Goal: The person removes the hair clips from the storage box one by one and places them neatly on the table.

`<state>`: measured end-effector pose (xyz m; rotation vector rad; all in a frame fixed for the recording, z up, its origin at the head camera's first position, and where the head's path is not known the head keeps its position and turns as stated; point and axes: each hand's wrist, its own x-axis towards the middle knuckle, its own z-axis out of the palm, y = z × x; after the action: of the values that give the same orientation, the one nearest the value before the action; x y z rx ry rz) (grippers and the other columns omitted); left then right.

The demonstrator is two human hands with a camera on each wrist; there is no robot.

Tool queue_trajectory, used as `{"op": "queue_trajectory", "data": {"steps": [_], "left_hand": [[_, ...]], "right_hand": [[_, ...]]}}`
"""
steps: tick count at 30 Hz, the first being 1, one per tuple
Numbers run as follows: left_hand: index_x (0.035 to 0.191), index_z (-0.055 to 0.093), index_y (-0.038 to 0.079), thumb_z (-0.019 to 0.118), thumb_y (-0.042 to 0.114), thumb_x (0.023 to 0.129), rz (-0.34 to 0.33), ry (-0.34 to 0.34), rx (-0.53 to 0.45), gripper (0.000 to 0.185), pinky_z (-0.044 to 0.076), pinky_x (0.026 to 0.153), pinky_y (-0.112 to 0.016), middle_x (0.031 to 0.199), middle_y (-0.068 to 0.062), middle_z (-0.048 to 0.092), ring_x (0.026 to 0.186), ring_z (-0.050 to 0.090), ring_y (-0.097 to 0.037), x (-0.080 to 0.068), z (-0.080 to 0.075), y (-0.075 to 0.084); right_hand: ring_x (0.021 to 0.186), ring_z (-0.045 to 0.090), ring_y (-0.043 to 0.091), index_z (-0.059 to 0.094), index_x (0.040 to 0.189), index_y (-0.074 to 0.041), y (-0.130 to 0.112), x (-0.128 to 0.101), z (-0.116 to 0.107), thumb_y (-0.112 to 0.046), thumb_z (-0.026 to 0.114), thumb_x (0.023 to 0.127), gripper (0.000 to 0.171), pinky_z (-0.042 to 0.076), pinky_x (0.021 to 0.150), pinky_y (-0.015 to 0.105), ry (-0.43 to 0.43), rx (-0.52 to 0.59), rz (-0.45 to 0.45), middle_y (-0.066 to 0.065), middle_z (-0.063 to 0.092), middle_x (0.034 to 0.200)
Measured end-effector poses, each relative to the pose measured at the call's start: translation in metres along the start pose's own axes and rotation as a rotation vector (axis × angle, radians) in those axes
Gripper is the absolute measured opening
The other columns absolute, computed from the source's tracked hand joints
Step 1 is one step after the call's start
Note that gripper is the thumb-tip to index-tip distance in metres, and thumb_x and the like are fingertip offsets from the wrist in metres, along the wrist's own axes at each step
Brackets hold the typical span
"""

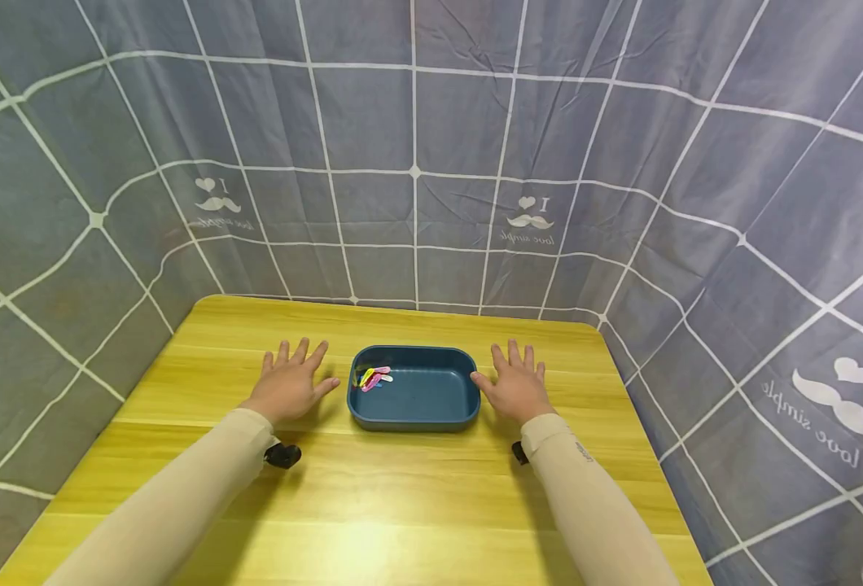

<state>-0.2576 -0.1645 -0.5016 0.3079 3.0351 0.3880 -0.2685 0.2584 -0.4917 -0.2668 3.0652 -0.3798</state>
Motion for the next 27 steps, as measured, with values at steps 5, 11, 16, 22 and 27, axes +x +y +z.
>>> {"op": "queue_trajectory", "data": {"steps": [5,11,16,22,27], "left_hand": [[0.17,0.024,0.019,0.047,0.063,0.106,0.022,0.019,0.032,0.081,0.005,0.126,-0.074,0.174,-0.026,0.018,0.159,0.007,-0.057,0.002,0.003,0.006],[0.17,0.024,0.02,0.048,0.062,0.106,0.05,0.032,0.058,0.08,0.009,0.129,-0.069,0.174,-0.025,0.019,0.16,0.008,-0.056,0.007,0.004,0.011],[0.17,0.022,0.018,0.047,0.062,0.107,0.084,0.033,0.073,0.082,0.021,0.128,-0.067,0.173,-0.027,0.02,0.159,0.014,-0.056,0.012,0.008,0.013],[0.17,0.021,0.012,0.05,0.058,0.107,0.125,0.009,0.035,0.083,0.025,0.128,-0.062,0.171,-0.029,0.023,0.158,0.023,-0.054,0.015,0.012,0.016],[0.169,0.022,0.011,0.049,0.057,0.108,0.143,-0.009,-0.018,0.082,0.026,0.129,-0.058,0.171,-0.027,0.027,0.157,0.029,-0.051,0.015,0.018,0.019]], "right_hand": [[0.157,0.006,0.061,0.027,0.168,-0.008,-0.011,0.004,0.0,-0.062,0.045,0.107,0.084,0.011,0.122,0.08,-0.02,0.021,-0.02,0.03,0.013,0.173],[0.158,0.008,0.059,0.026,0.168,-0.008,-0.027,0.011,0.002,-0.063,0.044,0.107,0.084,0.015,0.124,0.076,-0.028,-0.002,-0.066,0.029,0.015,0.173],[0.159,0.009,0.056,0.023,0.169,-0.009,-0.043,0.015,0.003,-0.057,0.046,0.109,0.081,0.017,0.126,0.072,-0.064,-0.016,-0.095,0.027,0.015,0.174],[0.16,0.016,0.053,0.024,0.169,-0.008,-0.059,0.022,0.006,-0.052,0.047,0.111,0.076,0.021,0.128,0.065,-0.093,-0.016,-0.156,0.026,0.022,0.173],[0.159,0.023,0.05,0.028,0.167,-0.008,-0.072,0.027,0.011,-0.046,0.049,0.111,0.071,0.023,0.129,0.061,-0.11,0.013,-0.197,0.025,0.028,0.171]]}}
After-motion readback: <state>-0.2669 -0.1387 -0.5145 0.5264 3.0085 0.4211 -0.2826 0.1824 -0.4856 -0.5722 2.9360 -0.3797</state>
